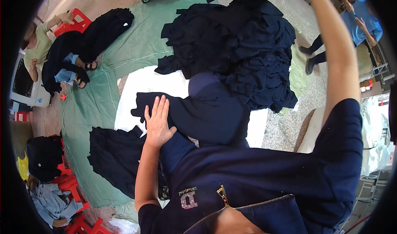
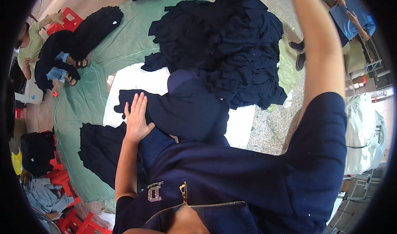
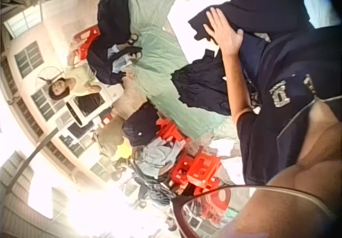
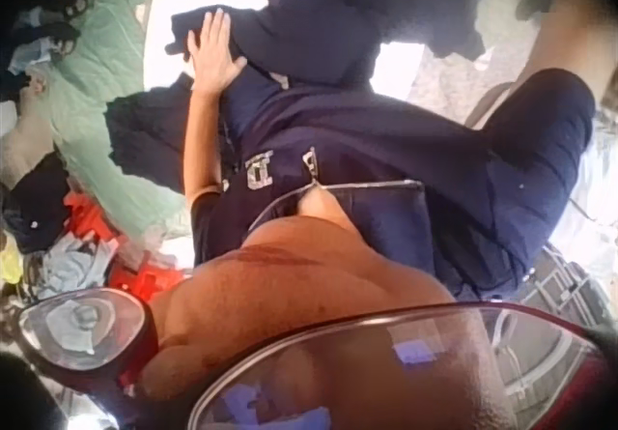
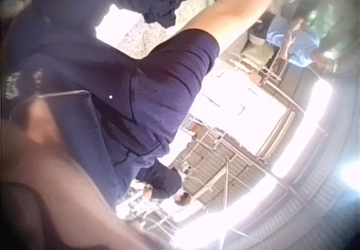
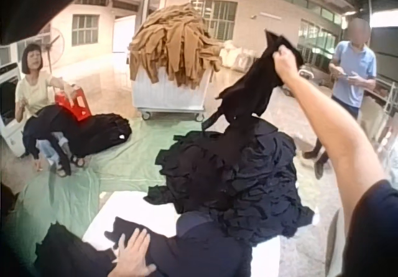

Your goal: Inspecting and sorting black garments in a textile factory.

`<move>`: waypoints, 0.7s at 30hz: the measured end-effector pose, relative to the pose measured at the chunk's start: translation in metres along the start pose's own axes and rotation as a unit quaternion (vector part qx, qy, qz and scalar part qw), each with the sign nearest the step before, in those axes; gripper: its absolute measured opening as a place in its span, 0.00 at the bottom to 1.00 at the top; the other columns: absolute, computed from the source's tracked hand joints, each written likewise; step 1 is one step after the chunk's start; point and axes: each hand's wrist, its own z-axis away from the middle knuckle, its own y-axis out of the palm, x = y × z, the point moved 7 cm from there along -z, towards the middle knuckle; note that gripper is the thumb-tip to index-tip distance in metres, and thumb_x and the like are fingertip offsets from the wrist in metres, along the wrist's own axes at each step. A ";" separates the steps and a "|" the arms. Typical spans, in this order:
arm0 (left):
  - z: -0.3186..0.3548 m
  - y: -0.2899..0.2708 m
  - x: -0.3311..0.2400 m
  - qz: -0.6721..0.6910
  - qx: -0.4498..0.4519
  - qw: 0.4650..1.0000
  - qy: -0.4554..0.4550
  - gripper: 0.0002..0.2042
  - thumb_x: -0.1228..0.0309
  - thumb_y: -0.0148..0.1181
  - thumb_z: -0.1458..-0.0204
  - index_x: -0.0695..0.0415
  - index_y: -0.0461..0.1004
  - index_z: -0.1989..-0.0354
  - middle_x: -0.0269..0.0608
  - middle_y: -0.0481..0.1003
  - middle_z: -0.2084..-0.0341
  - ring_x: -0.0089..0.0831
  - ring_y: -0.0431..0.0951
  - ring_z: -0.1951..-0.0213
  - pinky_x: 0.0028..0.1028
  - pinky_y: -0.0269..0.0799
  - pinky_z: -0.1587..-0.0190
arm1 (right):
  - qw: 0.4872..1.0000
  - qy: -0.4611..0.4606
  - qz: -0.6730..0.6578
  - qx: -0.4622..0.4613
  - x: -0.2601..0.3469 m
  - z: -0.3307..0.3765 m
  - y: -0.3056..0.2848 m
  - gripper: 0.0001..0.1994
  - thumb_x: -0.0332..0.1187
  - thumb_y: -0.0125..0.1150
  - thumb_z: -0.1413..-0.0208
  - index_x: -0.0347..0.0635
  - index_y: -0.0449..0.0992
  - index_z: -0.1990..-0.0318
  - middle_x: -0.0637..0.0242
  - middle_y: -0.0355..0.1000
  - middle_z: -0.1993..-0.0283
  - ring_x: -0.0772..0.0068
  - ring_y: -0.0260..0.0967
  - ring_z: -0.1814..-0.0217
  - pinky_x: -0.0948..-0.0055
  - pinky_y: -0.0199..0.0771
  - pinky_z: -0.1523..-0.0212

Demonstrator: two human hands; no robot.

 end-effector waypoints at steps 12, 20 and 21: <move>-0.005 -0.087 0.055 0.441 -0.082 0.868 -0.214 0.19 0.86 0.56 0.59 0.58 0.74 0.56 0.35 0.78 0.71 0.20 0.75 0.66 0.18 0.70 0.61 | 0.766 0.001 -0.417 0.490 0.256 0.387 -0.103 0.38 0.51 0.68 0.46 0.37 0.62 0.34 0.51 0.58 0.30 0.54 0.56 0.27 0.61 0.56 0.29; 0.004 -0.110 0.036 0.560 0.054 0.802 -0.201 0.14 0.75 0.63 0.54 0.64 0.77 0.57 0.35 0.79 0.68 0.21 0.76 0.65 0.20 0.71 0.58 | 0.729 0.243 -0.319 0.555 0.269 0.467 -0.136 0.31 0.24 0.66 0.63 0.37 0.72 0.43 0.53 0.77 0.50 0.58 0.76 0.46 0.70 0.70 0.40; 0.003 -0.120 0.030 0.578 0.055 0.787 -0.207 0.18 0.73 0.64 0.53 0.67 0.76 0.52 0.38 0.80 0.64 0.23 0.78 0.63 0.21 0.73 0.56 | 0.656 0.302 -0.383 0.576 0.255 0.465 -0.128 0.29 0.23 0.64 0.60 0.34 0.72 0.44 0.59 0.78 0.53 0.67 0.75 0.50 0.74 0.69 0.43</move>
